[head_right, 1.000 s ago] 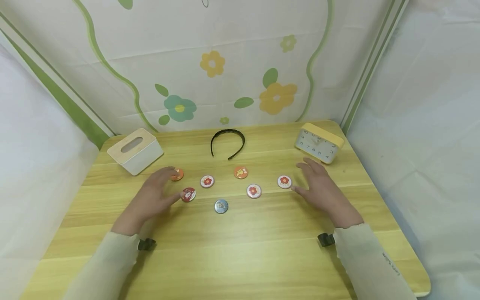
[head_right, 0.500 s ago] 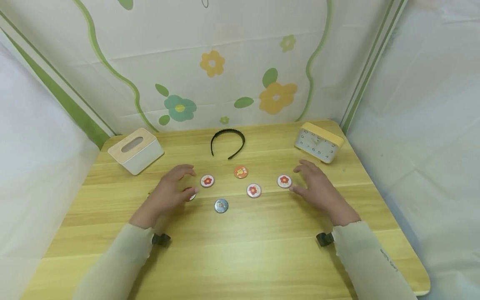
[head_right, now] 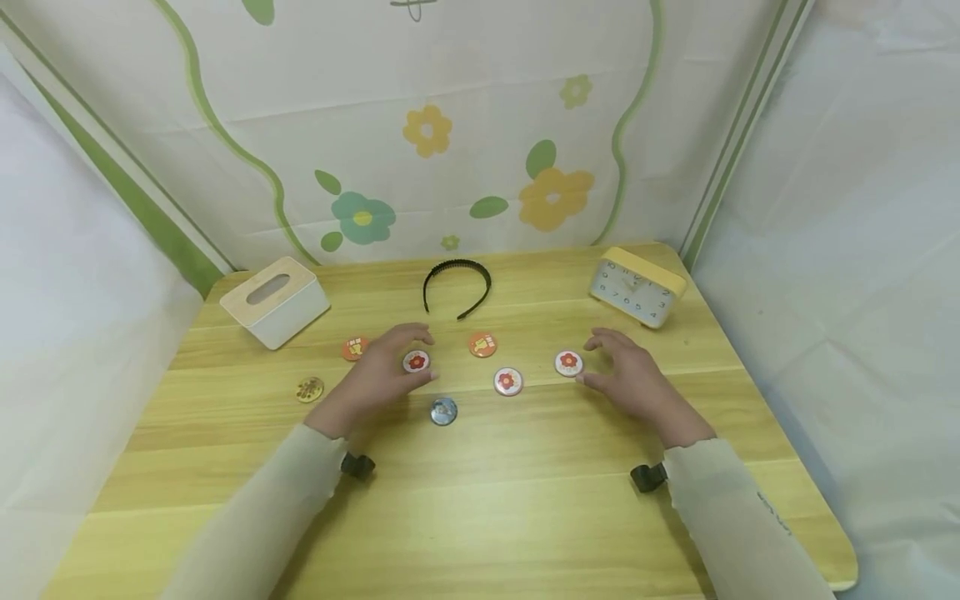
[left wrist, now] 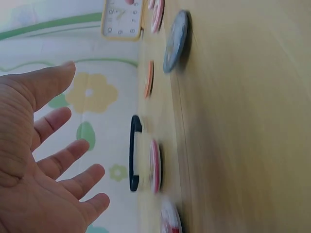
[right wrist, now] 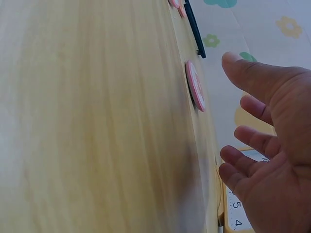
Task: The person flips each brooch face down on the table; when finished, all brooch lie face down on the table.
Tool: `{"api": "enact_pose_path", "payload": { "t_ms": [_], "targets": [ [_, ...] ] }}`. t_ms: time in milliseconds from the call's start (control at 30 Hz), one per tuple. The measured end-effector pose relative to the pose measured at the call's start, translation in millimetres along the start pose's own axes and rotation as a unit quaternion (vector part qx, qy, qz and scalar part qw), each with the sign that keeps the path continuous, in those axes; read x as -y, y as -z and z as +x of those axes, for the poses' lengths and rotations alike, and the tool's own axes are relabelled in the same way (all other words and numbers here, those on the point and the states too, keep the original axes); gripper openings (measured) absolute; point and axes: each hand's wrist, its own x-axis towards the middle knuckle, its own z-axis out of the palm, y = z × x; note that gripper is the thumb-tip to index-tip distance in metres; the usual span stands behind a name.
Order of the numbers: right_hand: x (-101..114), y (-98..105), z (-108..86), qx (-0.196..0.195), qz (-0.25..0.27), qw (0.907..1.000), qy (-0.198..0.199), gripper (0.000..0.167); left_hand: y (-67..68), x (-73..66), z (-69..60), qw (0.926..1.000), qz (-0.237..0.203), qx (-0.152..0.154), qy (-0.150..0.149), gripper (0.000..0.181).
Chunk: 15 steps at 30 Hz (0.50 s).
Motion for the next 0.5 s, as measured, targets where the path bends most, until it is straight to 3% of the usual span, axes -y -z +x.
{"api": "enact_pose_path", "payload": {
  "t_ms": [267, 500],
  "targets": [
    [-10, -5, 2.3, 0.004, 0.066, 0.9977, -0.016, 0.058, -13.4, -15.9, 15.2, 0.9991, -0.025, 0.034, -0.004, 0.045],
    [-16, -4, 4.3, 0.011, 0.099, 0.9947, -0.026, 0.057, -22.2, -25.7, 23.2, 0.9985, -0.029, 0.044, -0.013, 0.045]
  ]
}}
